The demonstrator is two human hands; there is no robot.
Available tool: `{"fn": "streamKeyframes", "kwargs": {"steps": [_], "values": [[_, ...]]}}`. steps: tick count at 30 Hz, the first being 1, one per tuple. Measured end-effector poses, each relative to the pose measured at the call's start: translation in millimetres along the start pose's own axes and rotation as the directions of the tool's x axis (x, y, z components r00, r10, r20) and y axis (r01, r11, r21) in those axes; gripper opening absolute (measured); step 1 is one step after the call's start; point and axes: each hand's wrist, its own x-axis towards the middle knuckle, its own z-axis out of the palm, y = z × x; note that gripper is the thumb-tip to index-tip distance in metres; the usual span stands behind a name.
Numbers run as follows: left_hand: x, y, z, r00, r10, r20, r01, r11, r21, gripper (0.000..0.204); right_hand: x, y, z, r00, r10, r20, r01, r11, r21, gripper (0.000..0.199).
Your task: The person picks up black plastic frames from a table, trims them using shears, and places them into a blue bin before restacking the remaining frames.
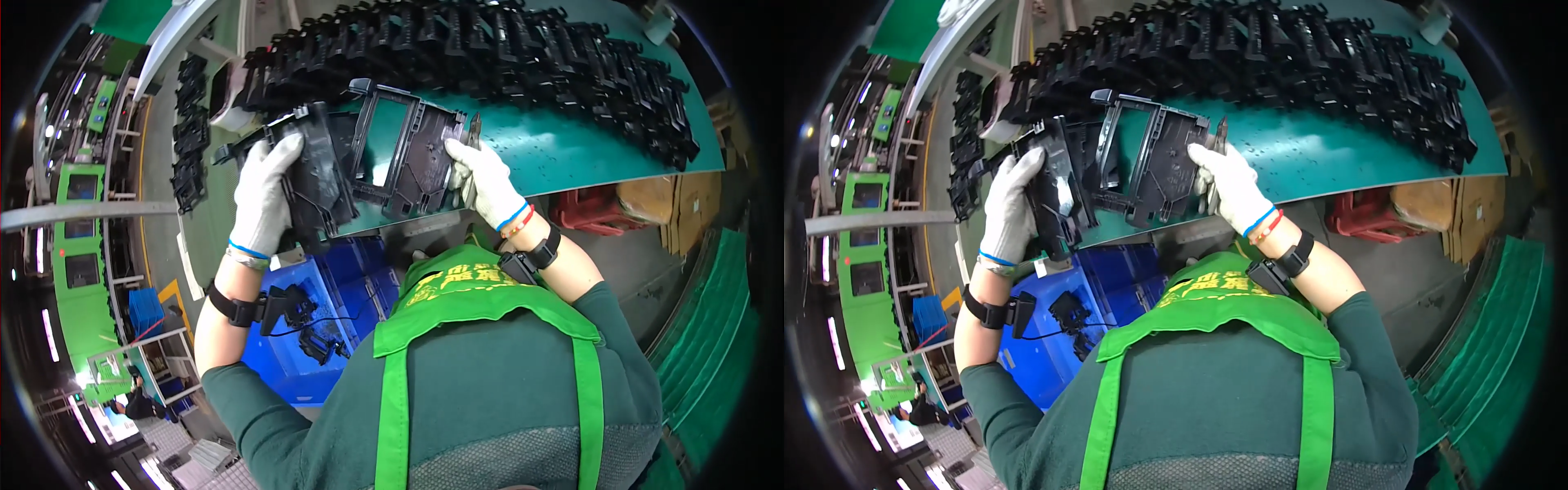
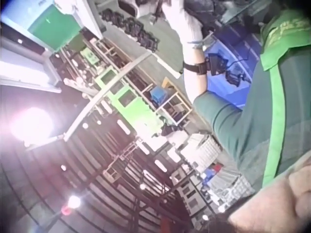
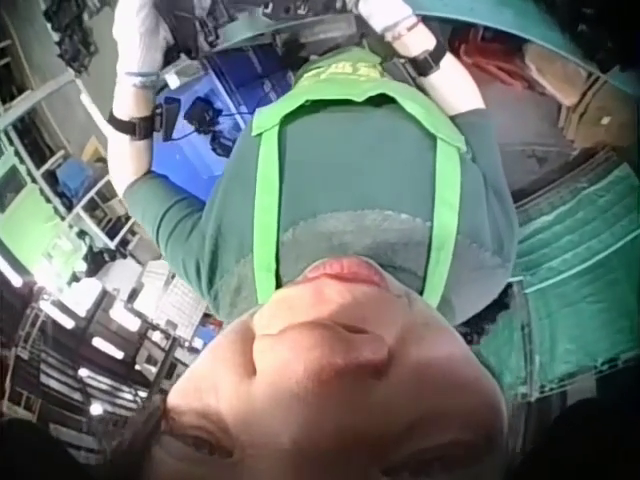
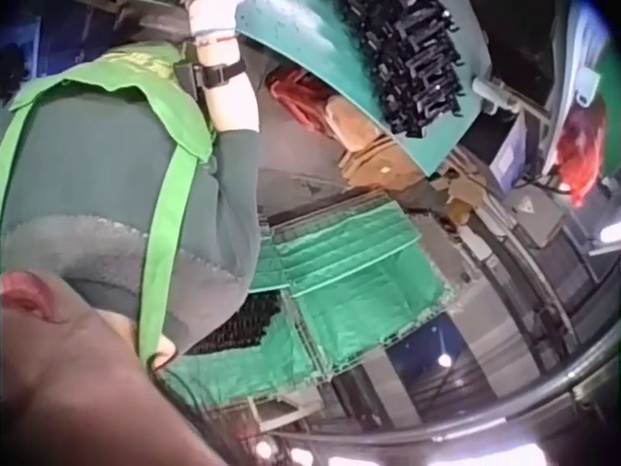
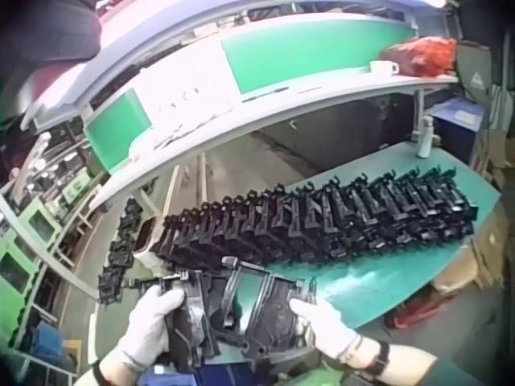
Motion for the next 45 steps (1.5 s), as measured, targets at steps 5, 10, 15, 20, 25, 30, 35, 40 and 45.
{"fn": "streamKeyframes", "kwargs": {"steps": [5, 10, 15, 20, 25, 30, 35, 40, 45], "values": [[38, -21, -1, 1.0, -0.016, 0.019, 0.014, 0.992, 0.123, 0.031, -9, -17, -26, 0.986, -0.089, -0.143, 0.073, 0.991, -0.113, 0.019], [67, -39, 31, 0.988, -0.11, 0.111, 0.091, 0.983, 0.16, 0.039, -17, -23, -58, 0.969, -0.15, -0.197, 0.134, 0.987, -0.091, 0.019], [116, -78, 34, 0.999, -0.027, 0.037, 0.015, 0.96, 0.279, 0.056, -21, -28, -74, 0.953, -0.201, -0.228, 0.185, 0.979, -0.089, 0.018], [129, -90, 51, 1.0, 0.02, 0.008, -0.021, 0.923, 0.384, 0.069, -19, -25, -97, 0.967, -0.144, -0.211, 0.146, 0.989, -0.008, 0.014], [126, -86, 51, 0.999, 0.046, 0.003, -0.032, 0.637, 0.77, 0.064, -3, -11, -134, 0.997, -0.08, -0.01, 0.081, 0.995, 0.052, 0.018], [112, -75, 50, 0.999, 0.006, -0.046, 0.039, 0.414, 0.909, 0.076, 3, -11, -121, 0.999, -0.052, 0.009, 0.05, 0.988, 0.149, 0.026], [118, -88, 25, 0.994, 0.107, -0.027, -0.015, 0.37, 0.929, 0.07, 5, -10, -105, 0.999, 0.0, 0.049, -0.007, 0.99, 0.14, 0.024], [105, -79, 33, 0.996, 0.052, -0.073, 0.048, 0.381, 0.923, 0.072, 28, 0, -130, 0.974, 0.04, 0.224, -0.072, 0.988, 0.136, 0.026], [81, -78, 30, 0.959, 0.28, 0.043, -0.141, 0.343, 0.929, 0.068, 33, -6, -109, 0.895, 0.11, 0.433, -0.199, 0.966, 0.167, 0.025]]}}
